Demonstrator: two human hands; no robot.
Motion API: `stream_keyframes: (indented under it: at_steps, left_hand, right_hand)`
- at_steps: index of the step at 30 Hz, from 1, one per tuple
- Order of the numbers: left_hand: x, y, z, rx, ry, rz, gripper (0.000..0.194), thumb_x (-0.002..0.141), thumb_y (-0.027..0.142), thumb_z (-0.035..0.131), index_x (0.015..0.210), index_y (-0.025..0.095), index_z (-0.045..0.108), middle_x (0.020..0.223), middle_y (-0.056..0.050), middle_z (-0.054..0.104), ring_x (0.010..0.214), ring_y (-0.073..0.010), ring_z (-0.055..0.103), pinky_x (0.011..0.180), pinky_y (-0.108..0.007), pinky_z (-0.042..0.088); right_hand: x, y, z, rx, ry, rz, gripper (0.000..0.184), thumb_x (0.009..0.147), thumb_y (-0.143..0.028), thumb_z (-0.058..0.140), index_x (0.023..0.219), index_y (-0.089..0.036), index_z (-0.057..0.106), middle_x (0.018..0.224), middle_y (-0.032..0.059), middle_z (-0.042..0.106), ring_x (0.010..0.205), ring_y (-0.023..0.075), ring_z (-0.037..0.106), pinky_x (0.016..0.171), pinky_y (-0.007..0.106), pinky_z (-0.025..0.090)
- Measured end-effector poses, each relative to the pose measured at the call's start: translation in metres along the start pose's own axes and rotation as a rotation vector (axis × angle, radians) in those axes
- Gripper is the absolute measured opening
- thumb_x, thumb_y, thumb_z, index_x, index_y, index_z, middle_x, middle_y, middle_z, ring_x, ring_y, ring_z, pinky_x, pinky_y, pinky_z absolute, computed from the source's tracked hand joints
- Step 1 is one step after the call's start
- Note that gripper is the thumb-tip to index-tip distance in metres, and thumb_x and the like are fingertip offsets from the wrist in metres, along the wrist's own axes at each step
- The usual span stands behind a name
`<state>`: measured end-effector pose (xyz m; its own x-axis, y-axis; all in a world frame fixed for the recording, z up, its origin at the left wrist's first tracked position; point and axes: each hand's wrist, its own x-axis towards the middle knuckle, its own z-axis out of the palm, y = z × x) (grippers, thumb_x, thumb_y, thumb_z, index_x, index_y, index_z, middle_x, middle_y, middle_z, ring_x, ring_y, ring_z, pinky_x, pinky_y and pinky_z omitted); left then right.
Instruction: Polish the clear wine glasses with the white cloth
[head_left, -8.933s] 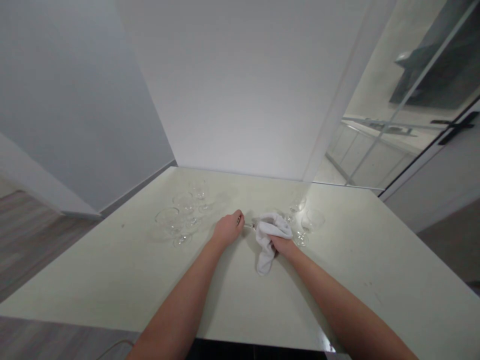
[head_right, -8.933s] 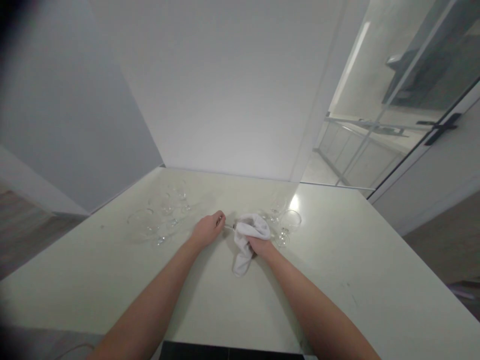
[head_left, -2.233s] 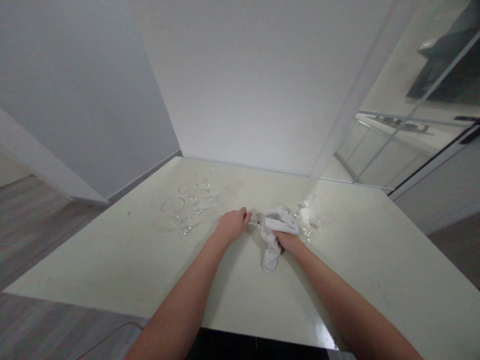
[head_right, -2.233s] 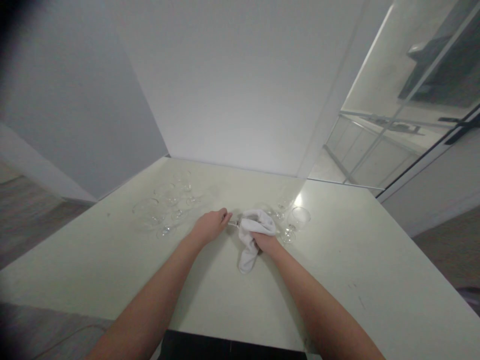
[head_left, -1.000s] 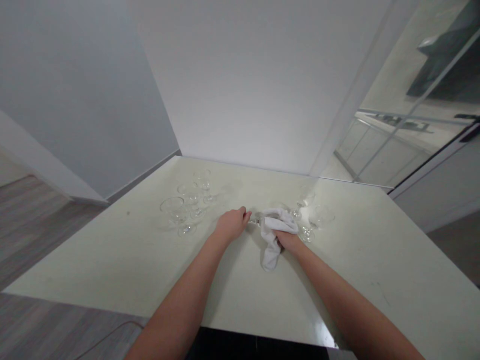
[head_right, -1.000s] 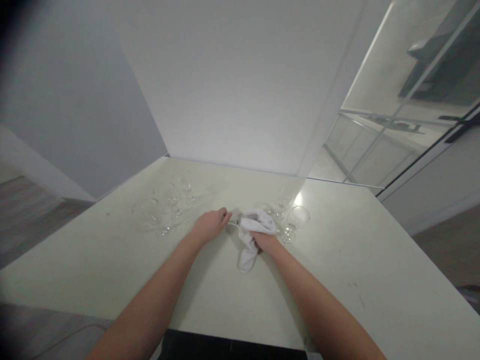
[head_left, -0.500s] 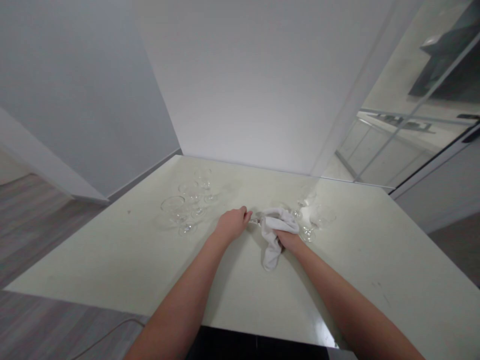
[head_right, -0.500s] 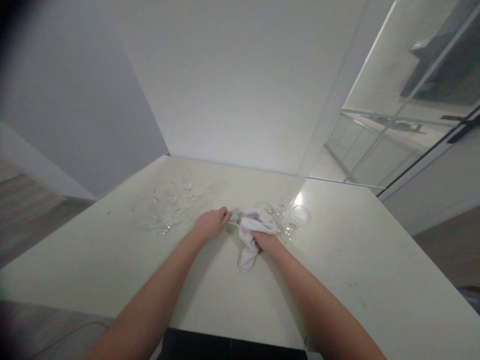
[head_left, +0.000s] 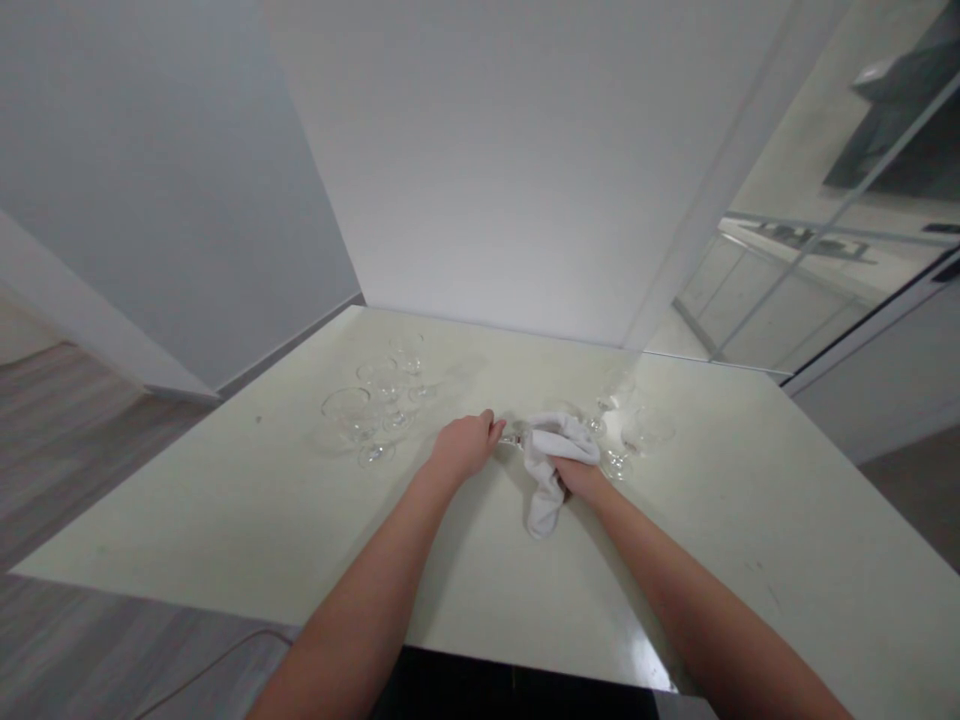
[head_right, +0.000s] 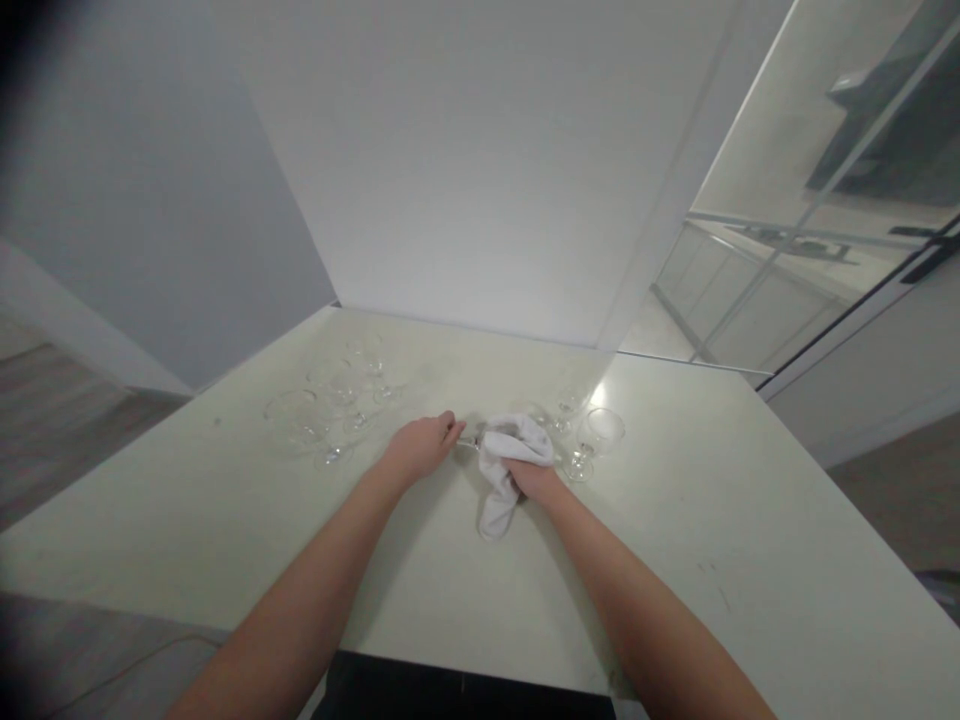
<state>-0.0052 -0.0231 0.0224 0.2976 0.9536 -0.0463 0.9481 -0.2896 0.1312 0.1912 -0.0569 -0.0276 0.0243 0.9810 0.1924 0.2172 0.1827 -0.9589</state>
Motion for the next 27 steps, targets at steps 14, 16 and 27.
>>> stream_keyframes:
  at_steps: [14, 16, 27]
  left_hand:
    - [-0.003, 0.001, -0.002, 0.023, 0.004, 0.017, 0.048, 0.098, 0.047, 0.02, 0.105, 0.018, 0.057, 0.094, -0.013, 0.071, 0.09, -0.0266, 0.068, 0.071, -0.033, 0.048]
    - [-0.003, 0.001, -0.001, 0.027, 0.01, 0.018, 0.048, 0.098, 0.047, 0.02, 0.105, 0.018, 0.057, 0.095, -0.013, 0.071, 0.09, -0.0263, 0.068, 0.072, -0.033, 0.048]
    - [-0.005, 0.002, -0.002, 0.031, 0.0, 0.031, 0.048, 0.098, 0.047, 0.019, 0.107, 0.018, 0.057, 0.097, -0.014, 0.07, 0.091, -0.0269, 0.068, 0.073, -0.034, 0.048]
  right_hand:
    - [0.0, 0.009, -0.002, -0.007, -0.01, 0.047, 0.035, 0.075, -0.045, 0.066, 0.103, -0.024, 0.068, 0.086, 0.0044, 0.074, 0.099, 0.0241, 0.068, 0.098, 0.047, 0.049]
    - [0.0, 0.012, -0.002, -0.01, -0.005, 0.042, 0.034, 0.074, -0.044, 0.067, 0.102, -0.023, 0.069, 0.085, 0.0045, 0.074, 0.098, 0.0243, 0.068, 0.098, 0.048, 0.049]
    - [0.0, 0.009, -0.002, -0.008, -0.003, 0.007, 0.03, 0.074, -0.04, 0.067, 0.097, -0.022, 0.069, 0.102, 0.0072, 0.073, 0.097, 0.0228, 0.068, 0.095, 0.045, 0.052]
